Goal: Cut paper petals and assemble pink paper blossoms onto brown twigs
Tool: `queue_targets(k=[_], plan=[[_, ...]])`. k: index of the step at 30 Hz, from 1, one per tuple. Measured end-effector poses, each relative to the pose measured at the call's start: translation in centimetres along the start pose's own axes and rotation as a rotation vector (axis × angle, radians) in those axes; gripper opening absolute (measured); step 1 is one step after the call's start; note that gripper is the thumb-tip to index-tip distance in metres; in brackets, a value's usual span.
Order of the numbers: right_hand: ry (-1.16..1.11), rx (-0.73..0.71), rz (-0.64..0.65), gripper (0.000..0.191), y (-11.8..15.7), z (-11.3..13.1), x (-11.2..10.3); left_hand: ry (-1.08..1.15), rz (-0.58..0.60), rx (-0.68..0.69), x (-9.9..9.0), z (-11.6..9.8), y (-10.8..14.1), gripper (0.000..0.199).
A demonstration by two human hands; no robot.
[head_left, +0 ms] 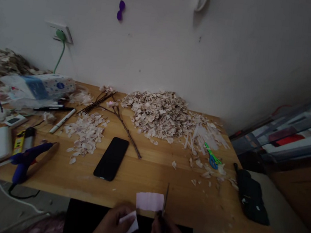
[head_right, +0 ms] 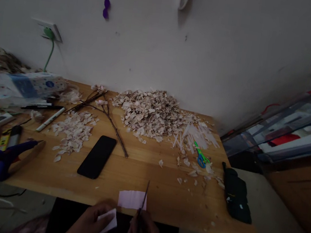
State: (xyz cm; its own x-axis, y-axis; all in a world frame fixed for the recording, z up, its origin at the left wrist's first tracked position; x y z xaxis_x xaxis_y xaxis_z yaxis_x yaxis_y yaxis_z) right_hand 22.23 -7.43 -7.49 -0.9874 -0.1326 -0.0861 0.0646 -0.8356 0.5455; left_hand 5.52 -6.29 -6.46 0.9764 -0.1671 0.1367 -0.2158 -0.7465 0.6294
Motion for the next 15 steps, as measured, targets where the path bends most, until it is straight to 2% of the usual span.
queue_targets(k=[3,5,7,9,10,13,15], plan=[[0.040,-0.140,-0.053,0.050,-0.1,2.0,-1.3,0.122,0.018,0.083,-0.2,-2.1,0.3,0.053],[0.180,-0.296,-0.049,0.037,0.0,3.7,-1.8,0.124,-0.012,0.153,-0.8,-3.4,0.3,0.053],[0.348,-0.368,-0.013,0.035,-0.4,4.4,-2.1,0.059,-0.074,0.184,-1.6,-4.0,0.0,0.060],[0.456,-0.371,-0.015,0.040,-1.2,4.8,-3.3,-0.028,-0.114,0.180,-1.9,-4.1,-0.6,0.068],[0.480,-0.363,-0.041,0.039,-1.6,5.1,-4.3,-0.078,-0.121,0.193,-1.9,-4.3,-0.9,0.066],[0.449,-0.366,-0.122,0.035,-2.2,6.3,-6.8,-0.286,-0.143,0.317,-1.5,-6.1,-2.1,0.043],[0.342,-0.333,-0.140,0.033,-1.7,6.4,-7.3,-0.470,-0.144,0.451,-1.0,-7.8,-2.7,0.036]])
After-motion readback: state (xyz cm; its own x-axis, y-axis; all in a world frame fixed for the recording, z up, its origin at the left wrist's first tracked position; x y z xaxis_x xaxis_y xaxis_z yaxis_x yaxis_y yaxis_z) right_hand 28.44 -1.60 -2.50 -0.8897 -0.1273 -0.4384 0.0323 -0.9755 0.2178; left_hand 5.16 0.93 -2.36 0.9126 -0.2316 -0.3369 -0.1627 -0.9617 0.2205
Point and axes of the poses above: each hand's wrist, its own y-axis away from the middle knuckle, its own x-axis out of the palm, z = x × y, the point moved 10 cm from there along -y, towards the middle knuckle, and after that the axes turned 4 degrees about y, right-handed, at the moved point
